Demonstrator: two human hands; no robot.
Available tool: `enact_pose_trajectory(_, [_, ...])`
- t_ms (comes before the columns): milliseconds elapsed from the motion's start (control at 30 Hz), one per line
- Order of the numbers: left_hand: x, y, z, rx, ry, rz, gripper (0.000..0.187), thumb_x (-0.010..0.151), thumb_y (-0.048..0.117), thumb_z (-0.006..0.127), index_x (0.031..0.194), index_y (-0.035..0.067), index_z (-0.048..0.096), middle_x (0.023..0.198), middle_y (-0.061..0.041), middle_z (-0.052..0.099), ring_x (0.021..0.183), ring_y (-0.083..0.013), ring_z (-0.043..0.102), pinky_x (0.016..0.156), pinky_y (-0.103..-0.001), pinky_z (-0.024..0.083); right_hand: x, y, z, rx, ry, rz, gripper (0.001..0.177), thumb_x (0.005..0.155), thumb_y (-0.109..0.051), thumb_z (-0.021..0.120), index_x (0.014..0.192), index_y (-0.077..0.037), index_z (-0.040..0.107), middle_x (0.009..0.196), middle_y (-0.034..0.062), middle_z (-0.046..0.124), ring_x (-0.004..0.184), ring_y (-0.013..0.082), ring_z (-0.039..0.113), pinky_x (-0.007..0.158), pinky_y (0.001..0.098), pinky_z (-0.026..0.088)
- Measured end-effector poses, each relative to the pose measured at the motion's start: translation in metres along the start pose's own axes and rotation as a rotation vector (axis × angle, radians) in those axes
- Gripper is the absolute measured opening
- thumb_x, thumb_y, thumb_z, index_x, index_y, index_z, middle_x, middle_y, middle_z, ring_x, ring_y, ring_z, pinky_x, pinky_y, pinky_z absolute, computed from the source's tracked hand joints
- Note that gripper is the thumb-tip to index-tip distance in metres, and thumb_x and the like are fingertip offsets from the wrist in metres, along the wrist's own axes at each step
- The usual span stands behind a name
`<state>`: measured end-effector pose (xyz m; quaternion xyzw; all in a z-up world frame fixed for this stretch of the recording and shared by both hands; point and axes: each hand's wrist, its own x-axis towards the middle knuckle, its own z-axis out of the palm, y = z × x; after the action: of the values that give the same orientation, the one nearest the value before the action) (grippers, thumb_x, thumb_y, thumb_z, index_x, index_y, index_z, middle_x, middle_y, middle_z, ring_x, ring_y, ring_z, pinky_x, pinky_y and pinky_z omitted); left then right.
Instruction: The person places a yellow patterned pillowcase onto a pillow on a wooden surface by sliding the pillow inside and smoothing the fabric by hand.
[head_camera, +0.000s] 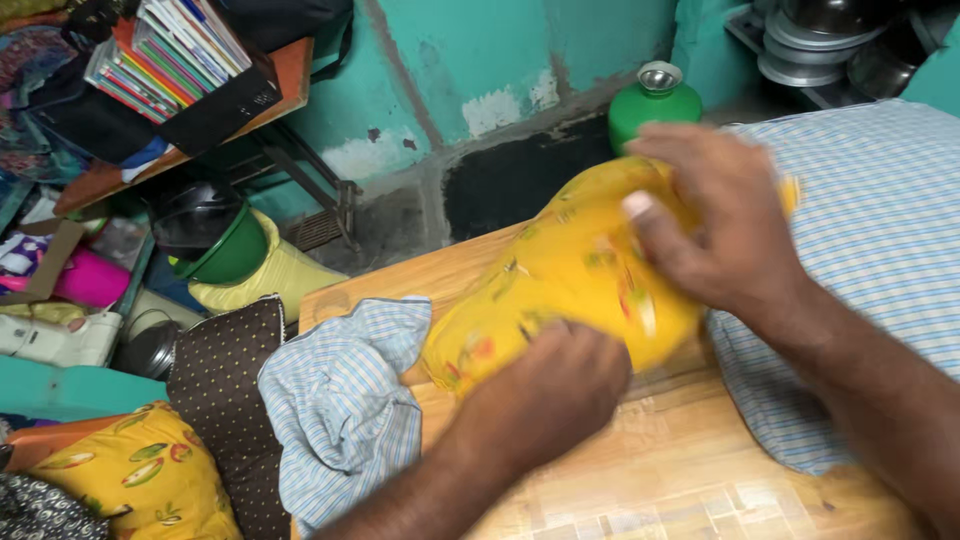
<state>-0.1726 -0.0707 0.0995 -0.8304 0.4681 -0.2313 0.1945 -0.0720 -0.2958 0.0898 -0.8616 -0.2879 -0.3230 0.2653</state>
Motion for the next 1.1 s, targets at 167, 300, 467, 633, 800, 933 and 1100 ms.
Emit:
enact_pose_trajectory(167, [-0.037,0.044,0.034,-0.253,-0.085,0.029,0.014,0.086,0.026,0.062,0.094,0.015,0.065,0.092,0.0,0.057,0.096,-0.0187,0.055,0.085,-0.034,0.043,-0.015,0.008,0.048,-0.043,-0.605,-0.049,0.072,0.091,-0.054,0.057,0.149,-0.012,0.046,0.158,0.0236,0.033,0.147,0.0403,0.025,0.115,0.0551,0.014])
enact_pose_trajectory(300, [-0.067,0.06,0.05,-0.696,-0.15,-0.217,0.026,0.081,0.026,0.072,0.101,0.011,0.069,0.102,-0.008,0.063,0.103,-0.028,0.058,0.086,-0.041,0.043,-0.054,0.0,0.078,-0.105,-0.53,-0.125,0.073,0.097,-0.056,0.046,0.153,-0.009,0.039,0.158,0.0216,0.035,0.15,0.0375,0.026,0.122,0.0543,0.013])
enact_pose_trajectory(467, [-0.071,0.033,0.071,-0.99,-0.335,-0.733,0.044,0.085,0.045,0.08,0.112,0.011,0.071,0.109,-0.009,0.071,0.107,-0.0299,0.065,0.094,-0.044,0.048,-0.07,-0.005,0.08,-0.074,-0.507,-0.151,0.079,0.098,-0.06,0.041,0.154,-0.004,0.035,0.16,0.0246,0.034,0.149,0.0385,0.026,0.119,0.0545,0.013])
enact_pose_trajectory(633, [-0.034,0.018,0.1,-0.643,-0.011,-0.921,0.078,0.085,0.052,0.074,0.143,0.003,0.053,0.138,-0.024,0.056,0.131,-0.0395,0.05,0.106,-0.054,0.035,-0.033,-0.009,0.081,-0.226,-0.898,0.112,0.079,0.098,-0.066,0.042,0.153,-0.009,0.04,0.155,0.014,0.045,0.15,0.0281,0.036,0.132,0.0458,0.015])
enact_pose_trajectory(800, [-0.022,0.047,0.1,-0.635,-0.097,-0.882,0.11,0.079,0.069,0.073,0.152,-0.002,0.034,0.155,-0.037,0.03,0.147,-0.048,0.024,0.115,-0.063,0.018,-0.015,0.014,0.113,-0.118,-0.589,-0.011,0.081,0.096,-0.063,0.045,0.153,-0.006,0.038,0.161,0.0216,0.033,0.151,0.036,0.024,0.12,0.0521,0.016])
enact_pose_trajectory(933, [-0.027,0.054,0.096,-0.647,-0.087,-0.845,0.116,0.073,0.07,0.077,0.154,0.0,0.032,0.157,-0.037,0.027,0.15,-0.0481,0.02,0.116,-0.065,0.016,-0.023,0.018,0.123,-0.083,-0.61,0.014,0.079,0.096,-0.062,0.044,0.154,-0.009,0.039,0.161,0.0197,0.034,0.151,0.0346,0.024,0.12,0.0523,0.016])
enact_pose_trajectory(1100, [-0.024,0.052,0.09,-0.711,-0.186,-0.78,0.126,0.063,0.068,0.084,0.155,0.003,0.029,0.158,-0.036,0.021,0.15,-0.049,0.016,0.117,-0.063,0.014,-0.034,0.013,0.115,-0.086,-0.539,0.043,0.078,0.096,-0.061,0.044,0.155,-0.012,0.04,0.161,0.0182,0.035,0.152,0.0347,0.025,0.122,0.0529,0.015])
